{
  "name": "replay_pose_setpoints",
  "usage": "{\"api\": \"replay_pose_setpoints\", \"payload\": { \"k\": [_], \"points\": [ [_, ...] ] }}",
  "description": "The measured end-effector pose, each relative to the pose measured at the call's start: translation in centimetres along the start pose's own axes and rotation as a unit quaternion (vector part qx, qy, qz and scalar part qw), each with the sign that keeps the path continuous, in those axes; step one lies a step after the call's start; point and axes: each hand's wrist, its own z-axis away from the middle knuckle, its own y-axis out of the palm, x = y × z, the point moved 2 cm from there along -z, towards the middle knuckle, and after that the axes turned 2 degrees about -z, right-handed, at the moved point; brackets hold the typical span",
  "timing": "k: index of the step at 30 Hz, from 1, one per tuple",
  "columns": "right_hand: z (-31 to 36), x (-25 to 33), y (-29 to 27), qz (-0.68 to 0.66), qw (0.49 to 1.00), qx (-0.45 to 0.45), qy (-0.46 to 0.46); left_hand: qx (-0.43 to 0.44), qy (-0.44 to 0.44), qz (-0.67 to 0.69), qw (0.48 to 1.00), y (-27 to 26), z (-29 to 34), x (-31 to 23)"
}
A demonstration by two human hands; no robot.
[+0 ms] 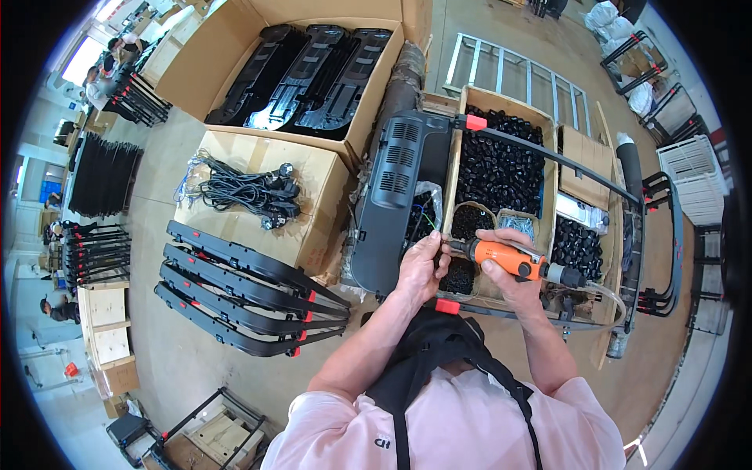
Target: Assembling the plastic housing of a power tool using an electric screwdriver and screws.
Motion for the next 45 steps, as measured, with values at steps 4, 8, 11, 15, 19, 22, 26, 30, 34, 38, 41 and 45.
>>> {"api": "replay_pose_setpoints", "payload": {
  "k": [4,8,11,15,19,22,26,30,34,38,41,45],
  "points": [
    [-2.1,-0.2,2.4,0.025,1.0,0.003,-0.001,-0.019,-0.022,0.035,0.999,-0.8,-0.5,-2.4],
    [-4.4,0.0,5.1,0.03,0.999,0.001,0.028,-0.001,-0.028,0.081,0.996,-1.4,-1.3,-5.0],
    [-6.8,-0.1,7.3,0.038,0.999,-0.006,0.033,-0.032,-0.028,0.097,0.994,-1.4,-1.5,-6.9],
    [-10.3,-0.8,10.4,0.08,0.996,0.009,0.03,-0.042,0.005,0.092,0.995,-2.8,-1.0,-7.9],
    [-13.5,-1.2,12.9,0.09,0.994,0.029,0.058,-0.055,0.08,-0.024,0.995,-6.1,0.0,-10.3],
    [-15.0,-1.6,13.9,0.086,0.993,0.038,0.077,-0.08,0.078,-0.045,0.993,-9.0,0.6,-13.6],
    [-16.9,-1.9,15.5,0.106,0.989,0.06,0.079,-0.165,0.218,-0.396,0.877,-11.0,-0.2,-16.8],
    [-17.6,-2.3,16.3,0.136,0.983,0.061,0.109,-0.205,0.24,-0.656,0.685,-10.0,-0.3,-17.6],
    [-18.0,-2.4,16.8,0.146,0.98,0.074,0.108,-0.194,0.295,-0.669,0.654,-10.8,-1.4,-15.9],
    [-18.4,-2.5,16.7,0.153,0.978,0.077,0.119,-0.21,0.318,-0.638,0.669,-10.9,-1.9,-15.0],
    [-18.6,-2.8,16.7,0.157,0.977,0.078,0.121,-0.215,0.325,-0.621,0.68,-10.8,-1.9,-14.9],
    [-18.5,-3.4,16.8,0.151,0.978,0.079,0.12,-0.216,0.322,-0.613,0.688,-10.6,-2.0,-14.9]
  ]
}}
